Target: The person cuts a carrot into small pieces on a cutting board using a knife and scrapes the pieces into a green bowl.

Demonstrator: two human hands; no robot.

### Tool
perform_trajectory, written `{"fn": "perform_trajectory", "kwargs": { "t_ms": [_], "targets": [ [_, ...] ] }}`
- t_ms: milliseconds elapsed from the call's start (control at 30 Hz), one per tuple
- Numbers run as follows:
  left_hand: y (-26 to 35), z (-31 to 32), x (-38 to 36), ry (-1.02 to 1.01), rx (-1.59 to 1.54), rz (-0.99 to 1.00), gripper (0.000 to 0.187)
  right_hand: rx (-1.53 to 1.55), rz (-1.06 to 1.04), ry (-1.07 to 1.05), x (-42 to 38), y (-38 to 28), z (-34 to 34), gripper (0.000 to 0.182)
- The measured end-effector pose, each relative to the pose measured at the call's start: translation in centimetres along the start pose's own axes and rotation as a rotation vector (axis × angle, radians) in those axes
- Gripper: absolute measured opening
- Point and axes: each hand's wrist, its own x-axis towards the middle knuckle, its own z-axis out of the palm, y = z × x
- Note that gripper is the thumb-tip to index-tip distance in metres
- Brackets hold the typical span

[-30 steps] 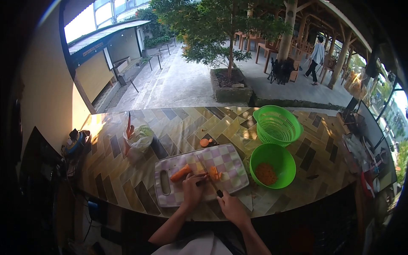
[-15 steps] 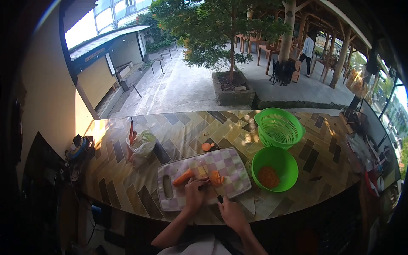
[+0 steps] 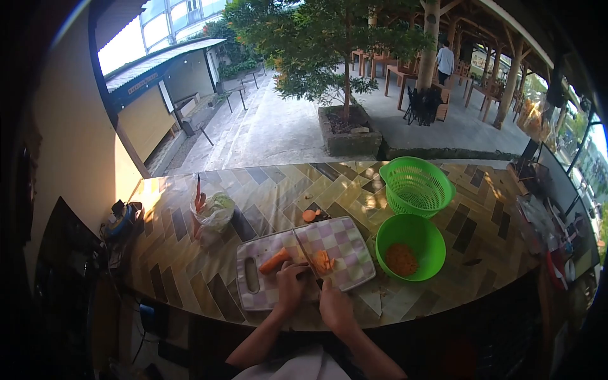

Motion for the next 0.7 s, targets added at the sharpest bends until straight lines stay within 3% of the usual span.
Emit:
{"fn": "perform_trajectory", "kwargs": {
  "t_ms": [267, 700],
  "targets": [
    [0.3, 0.1, 0.1, 0.047, -0.036, 0.000, 0.023, 0.384, -0.135, 0.010, 0.2, 3.1, -0.6, 0.030],
    [-0.3, 0.2, 0.4, 0.021, -0.041, 0.003, 0.026, 0.234, -0.067, -0.004, -0.7, 1.7, -0.2, 0.029]
  ]
}}
